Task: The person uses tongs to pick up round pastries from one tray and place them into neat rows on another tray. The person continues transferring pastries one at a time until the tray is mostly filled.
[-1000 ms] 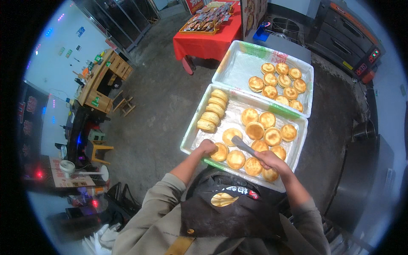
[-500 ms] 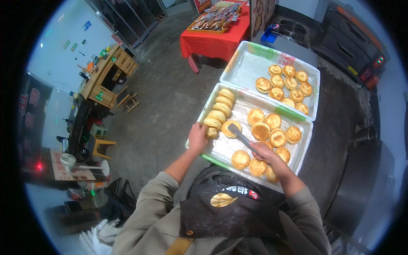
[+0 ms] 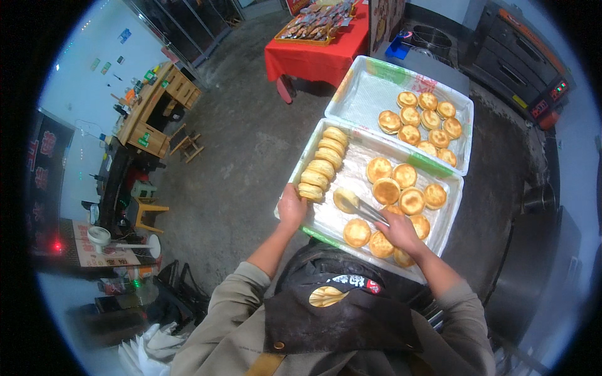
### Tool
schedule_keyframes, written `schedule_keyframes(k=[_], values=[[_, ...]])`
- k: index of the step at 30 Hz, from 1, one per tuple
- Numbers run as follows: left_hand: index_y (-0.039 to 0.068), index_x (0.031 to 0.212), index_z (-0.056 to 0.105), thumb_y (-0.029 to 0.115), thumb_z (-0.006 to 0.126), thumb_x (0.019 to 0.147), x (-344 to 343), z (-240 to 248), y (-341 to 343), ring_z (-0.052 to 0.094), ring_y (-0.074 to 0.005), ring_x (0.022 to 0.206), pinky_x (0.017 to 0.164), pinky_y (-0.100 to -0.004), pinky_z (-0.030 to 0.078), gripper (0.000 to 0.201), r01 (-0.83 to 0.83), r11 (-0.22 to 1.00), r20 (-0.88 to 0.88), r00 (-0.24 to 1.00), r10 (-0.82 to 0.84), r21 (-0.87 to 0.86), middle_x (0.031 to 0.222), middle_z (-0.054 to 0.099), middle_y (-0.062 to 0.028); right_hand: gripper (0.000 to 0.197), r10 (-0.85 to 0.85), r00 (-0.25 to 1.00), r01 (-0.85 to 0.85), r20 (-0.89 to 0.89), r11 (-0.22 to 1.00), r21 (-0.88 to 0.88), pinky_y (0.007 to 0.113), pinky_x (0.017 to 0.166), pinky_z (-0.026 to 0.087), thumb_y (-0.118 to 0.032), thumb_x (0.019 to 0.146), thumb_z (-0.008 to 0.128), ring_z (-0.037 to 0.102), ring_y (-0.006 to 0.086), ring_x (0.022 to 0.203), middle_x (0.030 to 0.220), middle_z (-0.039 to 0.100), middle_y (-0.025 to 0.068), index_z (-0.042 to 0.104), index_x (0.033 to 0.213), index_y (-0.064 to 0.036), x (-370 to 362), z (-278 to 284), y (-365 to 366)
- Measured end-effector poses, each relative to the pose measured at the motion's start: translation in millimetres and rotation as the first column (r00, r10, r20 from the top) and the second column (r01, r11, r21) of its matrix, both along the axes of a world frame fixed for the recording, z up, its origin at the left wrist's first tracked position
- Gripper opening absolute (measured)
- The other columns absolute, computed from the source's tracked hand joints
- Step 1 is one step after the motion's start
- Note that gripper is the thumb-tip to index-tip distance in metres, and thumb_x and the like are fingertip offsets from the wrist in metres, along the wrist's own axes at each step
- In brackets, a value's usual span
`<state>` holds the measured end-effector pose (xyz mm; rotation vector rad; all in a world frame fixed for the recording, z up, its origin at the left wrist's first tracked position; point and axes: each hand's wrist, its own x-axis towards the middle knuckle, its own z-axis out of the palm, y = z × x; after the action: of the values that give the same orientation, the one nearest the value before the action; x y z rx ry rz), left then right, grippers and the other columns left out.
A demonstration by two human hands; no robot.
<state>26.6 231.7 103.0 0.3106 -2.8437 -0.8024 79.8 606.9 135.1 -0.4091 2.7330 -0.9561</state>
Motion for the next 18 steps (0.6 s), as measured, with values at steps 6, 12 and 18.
schedule_keyframes(k=[6, 12, 18], values=[[0.006, 0.096, 0.062, 0.015, 0.087, 0.083, -3.7, 5.0, -8.6, 0.073, -0.0469, 0.089, 0.076, -0.0572, 0.057, 0.030, 0.021, 1.000, 0.052, 0.998, -0.020, -0.021, 0.095, 0.073, -0.0198, 0.046, 0.324, 0.944, -0.303, -0.054, 0.924, 0.233, 0.054, 0.075, 0.059, -0.038, 0.108, 0.066, 0.074, 0.0429, 0.087, 0.104, 0.072, 0.0209, 0.057, 0.143, -0.0092, 1.3, 10.6, -7.9], [0.004, 0.089, 0.068, 0.015, 0.085, 0.084, -2.4, 5.6, -14.1, 0.073, -0.0447, 0.085, 0.076, -0.0537, 0.058, 0.020, 0.038, 0.999, 0.022, 0.999, -0.037, -0.022, 0.088, 0.074, -0.0203, 0.046, 0.433, 0.894, -0.393, -0.114, 0.881, 0.264, 0.050, 0.067, 0.059, -0.037, 0.107, 0.066, 0.074, 0.0396, 0.078, 0.100, 0.069, 0.0188, 0.056, 0.141, -0.0077, -8.7, 5.3, -32.0], [0.006, 0.093, 0.069, 0.015, 0.083, 0.087, 4.2, 5.2, -19.6, 0.075, -0.0430, 0.091, 0.080, -0.0534, 0.060, 0.018, 0.026, 0.997, 0.038, 0.999, -0.029, 0.069, 0.095, 0.076, -0.0193, 0.046, 0.478, 0.873, -0.445, -0.097, 0.862, 0.242, 0.054, 0.070, 0.058, -0.040, 0.110, 0.061, 0.071, 0.0439, 0.081, 0.100, 0.068, 0.0200, 0.055, 0.143, -0.0071, -24.7, 0.8, -50.5]])
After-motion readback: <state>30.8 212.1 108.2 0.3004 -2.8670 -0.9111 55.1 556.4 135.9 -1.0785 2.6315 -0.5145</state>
